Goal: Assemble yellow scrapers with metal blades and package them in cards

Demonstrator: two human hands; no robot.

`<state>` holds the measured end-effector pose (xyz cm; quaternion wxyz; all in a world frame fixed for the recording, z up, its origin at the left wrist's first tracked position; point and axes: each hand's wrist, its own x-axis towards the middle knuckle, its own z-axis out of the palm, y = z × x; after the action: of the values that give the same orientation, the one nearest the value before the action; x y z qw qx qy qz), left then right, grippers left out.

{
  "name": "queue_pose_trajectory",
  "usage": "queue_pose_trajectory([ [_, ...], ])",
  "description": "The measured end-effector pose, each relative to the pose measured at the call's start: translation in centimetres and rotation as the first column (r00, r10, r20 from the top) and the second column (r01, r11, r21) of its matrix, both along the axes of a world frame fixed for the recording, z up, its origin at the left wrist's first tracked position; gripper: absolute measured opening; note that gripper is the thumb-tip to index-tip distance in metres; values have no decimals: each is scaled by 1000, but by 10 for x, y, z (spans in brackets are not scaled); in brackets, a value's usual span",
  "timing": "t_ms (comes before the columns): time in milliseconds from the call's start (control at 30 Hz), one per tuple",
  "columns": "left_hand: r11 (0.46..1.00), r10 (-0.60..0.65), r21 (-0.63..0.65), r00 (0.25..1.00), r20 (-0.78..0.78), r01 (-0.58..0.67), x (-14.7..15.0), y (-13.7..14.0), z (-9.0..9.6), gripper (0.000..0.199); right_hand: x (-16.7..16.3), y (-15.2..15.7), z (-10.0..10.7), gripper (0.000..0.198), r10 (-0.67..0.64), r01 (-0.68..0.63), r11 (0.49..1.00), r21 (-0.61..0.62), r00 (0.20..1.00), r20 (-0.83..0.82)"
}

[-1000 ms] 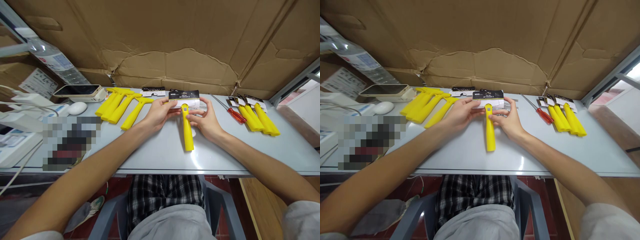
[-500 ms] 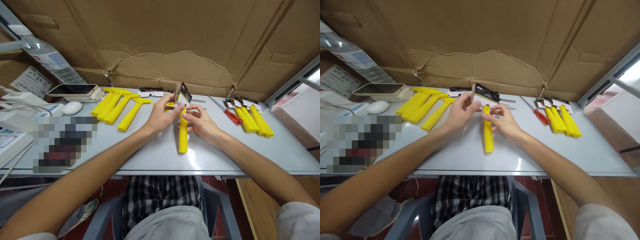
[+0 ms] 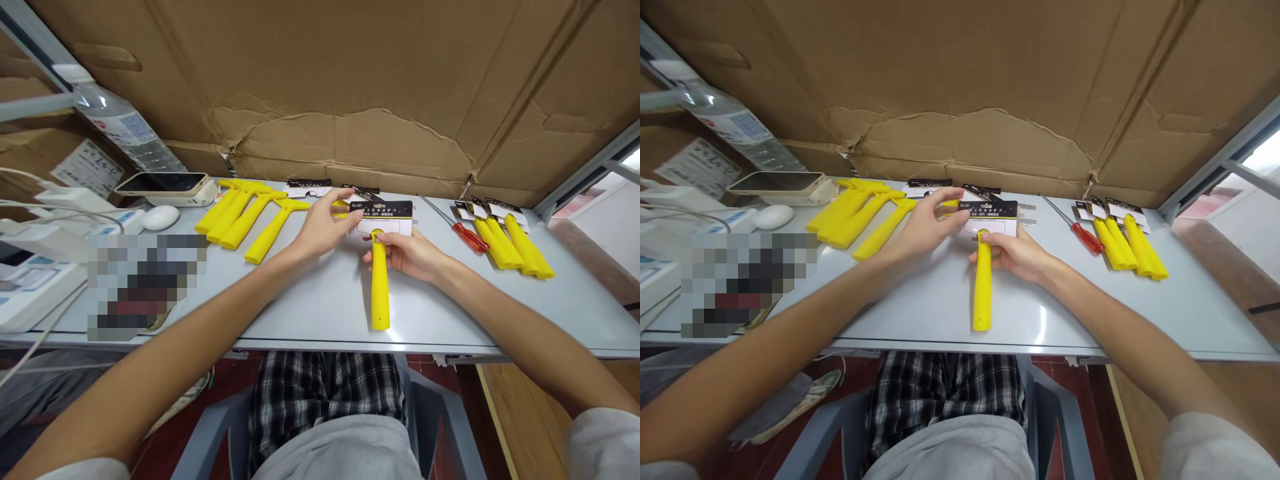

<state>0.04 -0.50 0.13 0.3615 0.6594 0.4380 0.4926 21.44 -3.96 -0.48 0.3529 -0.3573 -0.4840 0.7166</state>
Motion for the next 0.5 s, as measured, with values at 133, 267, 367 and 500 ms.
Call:
queue_pose_trajectory([
  [133, 942, -113, -298, 982, 150, 154, -8, 12, -1, 47, -3, 1, -4, 68, -58, 57, 998, 14, 994, 94],
  [267, 961, -66, -266, 997, 30, 72, -17, 20, -1, 40, 0, 10, -9, 76, -349, 275, 925, 263, 889, 298],
  [367, 980, -44, -201, 987, -153, 12, -24, 27, -3, 35, 6, 15, -12, 88, -453, 288, 868, 405, 792, 409],
  [500, 1000, 14, -11, 946, -325, -19, -29, 30, -8, 21, 13, 17, -16, 71, -421, 119, 850, 514, 739, 525],
])
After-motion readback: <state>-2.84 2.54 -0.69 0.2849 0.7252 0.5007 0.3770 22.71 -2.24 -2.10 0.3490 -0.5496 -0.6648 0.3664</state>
